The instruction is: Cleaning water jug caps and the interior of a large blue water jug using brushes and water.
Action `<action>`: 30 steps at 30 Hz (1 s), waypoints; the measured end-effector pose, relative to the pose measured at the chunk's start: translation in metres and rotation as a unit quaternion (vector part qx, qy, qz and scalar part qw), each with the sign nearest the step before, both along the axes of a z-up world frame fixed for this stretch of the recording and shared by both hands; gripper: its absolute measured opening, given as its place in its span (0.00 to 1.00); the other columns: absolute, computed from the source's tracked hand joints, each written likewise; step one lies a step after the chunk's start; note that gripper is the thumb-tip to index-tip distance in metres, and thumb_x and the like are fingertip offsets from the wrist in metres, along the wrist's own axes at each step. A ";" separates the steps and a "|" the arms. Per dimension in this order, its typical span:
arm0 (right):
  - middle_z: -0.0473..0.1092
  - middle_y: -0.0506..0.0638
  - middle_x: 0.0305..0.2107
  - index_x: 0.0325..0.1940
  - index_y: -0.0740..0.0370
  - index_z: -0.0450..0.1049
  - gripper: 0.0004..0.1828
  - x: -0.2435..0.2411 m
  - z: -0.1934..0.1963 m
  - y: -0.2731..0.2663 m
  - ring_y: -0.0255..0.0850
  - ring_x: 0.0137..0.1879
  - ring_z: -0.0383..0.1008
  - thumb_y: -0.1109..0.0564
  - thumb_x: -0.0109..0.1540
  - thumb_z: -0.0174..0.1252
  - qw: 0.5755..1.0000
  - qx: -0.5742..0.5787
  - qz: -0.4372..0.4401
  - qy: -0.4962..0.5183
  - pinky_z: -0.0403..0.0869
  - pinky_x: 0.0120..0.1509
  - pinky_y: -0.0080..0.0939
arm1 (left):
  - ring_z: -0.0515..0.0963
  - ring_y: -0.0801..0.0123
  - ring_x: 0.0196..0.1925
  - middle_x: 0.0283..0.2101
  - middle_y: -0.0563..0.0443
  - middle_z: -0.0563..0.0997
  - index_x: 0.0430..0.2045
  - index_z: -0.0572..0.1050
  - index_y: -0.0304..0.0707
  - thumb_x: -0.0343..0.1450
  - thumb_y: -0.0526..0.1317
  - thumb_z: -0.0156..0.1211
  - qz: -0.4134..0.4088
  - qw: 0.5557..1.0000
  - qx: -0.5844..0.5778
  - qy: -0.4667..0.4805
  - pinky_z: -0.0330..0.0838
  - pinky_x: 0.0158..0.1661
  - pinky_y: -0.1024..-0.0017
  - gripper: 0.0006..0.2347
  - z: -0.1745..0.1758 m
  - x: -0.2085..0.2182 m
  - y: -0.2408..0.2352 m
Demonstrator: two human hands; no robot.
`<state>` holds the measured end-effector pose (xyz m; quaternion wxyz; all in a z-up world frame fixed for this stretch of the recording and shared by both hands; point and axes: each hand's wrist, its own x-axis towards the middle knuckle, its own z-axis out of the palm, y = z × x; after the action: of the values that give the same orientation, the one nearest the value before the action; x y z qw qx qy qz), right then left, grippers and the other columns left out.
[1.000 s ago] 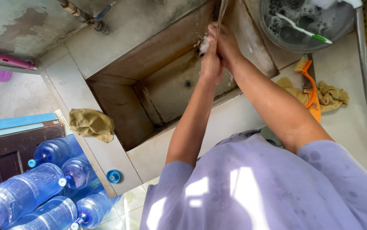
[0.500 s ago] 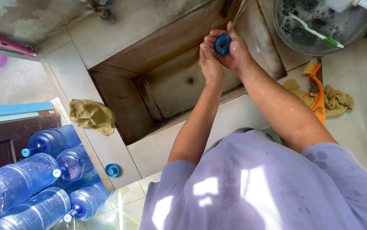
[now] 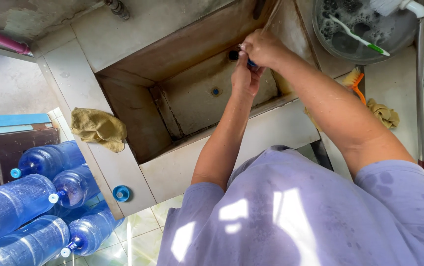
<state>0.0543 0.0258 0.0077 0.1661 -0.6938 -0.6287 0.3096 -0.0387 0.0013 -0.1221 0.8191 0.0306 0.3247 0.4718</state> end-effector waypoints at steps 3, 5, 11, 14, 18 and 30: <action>0.79 0.54 0.40 0.48 0.58 0.81 0.10 0.017 0.002 0.002 0.42 0.43 0.80 0.55 0.68 0.57 0.997 -0.001 -0.030 0.076 0.78 0.49 0.44 | 0.80 0.61 0.46 0.47 0.48 0.79 0.52 0.70 0.35 0.78 0.34 0.48 0.015 0.998 0.039 0.037 0.81 0.46 0.62 0.09 -0.020 0.003 0.003; 0.79 0.54 0.39 0.49 0.59 0.81 0.10 0.017 0.023 -0.001 0.41 0.42 0.80 0.57 0.67 0.57 0.996 0.018 -0.039 0.084 0.77 0.48 0.43 | 0.82 0.61 0.43 0.44 0.47 0.79 0.50 0.71 0.33 0.78 0.33 0.49 0.022 0.997 0.046 0.057 0.83 0.44 0.62 0.08 -0.004 0.002 0.002; 0.79 0.53 0.35 0.48 0.62 0.79 0.08 0.026 0.011 -0.029 0.35 0.37 0.80 0.58 0.66 0.61 0.978 0.048 -0.083 0.184 0.78 0.41 0.39 | 0.83 0.64 0.34 0.37 0.46 0.81 0.41 0.74 0.28 0.76 0.33 0.55 0.008 0.976 0.096 0.197 0.83 0.34 0.67 0.05 0.042 0.007 0.004; 0.79 0.55 0.34 0.47 0.65 0.80 0.07 0.039 -0.030 -0.044 0.37 0.36 0.79 0.59 0.69 0.60 0.978 0.122 -0.076 0.148 0.77 0.40 0.40 | 0.82 0.66 0.28 0.32 0.46 0.81 0.37 0.76 0.28 0.76 0.36 0.57 -0.034 0.943 0.138 0.300 0.79 0.27 0.69 0.07 0.079 0.003 -0.003; 0.77 0.52 0.31 0.49 0.66 0.79 0.09 0.027 -0.027 -0.060 0.37 0.32 0.75 0.58 0.71 0.57 0.971 0.118 -0.124 0.170 0.75 0.34 0.40 | 0.81 0.68 0.20 0.23 0.43 0.82 0.34 0.79 0.30 0.75 0.39 0.57 -0.124 0.829 0.207 0.504 0.74 0.21 0.71 0.09 0.097 -0.008 -0.005; 0.74 0.46 0.30 0.55 0.62 0.76 0.12 0.000 -0.033 -0.012 0.31 0.28 0.71 0.60 0.68 0.53 0.903 -0.046 -0.091 0.417 0.70 0.29 0.33 | 0.73 0.73 0.22 0.26 0.51 0.76 0.39 0.70 0.32 0.73 0.29 0.44 0.003 0.955 0.120 0.271 0.69 0.21 0.74 0.06 0.050 -0.032 0.012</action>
<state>0.0540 0.0138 -0.0251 0.4086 -0.5621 -0.4210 0.5830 -0.0706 0.0137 -0.0724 0.6892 0.2546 0.4758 0.4836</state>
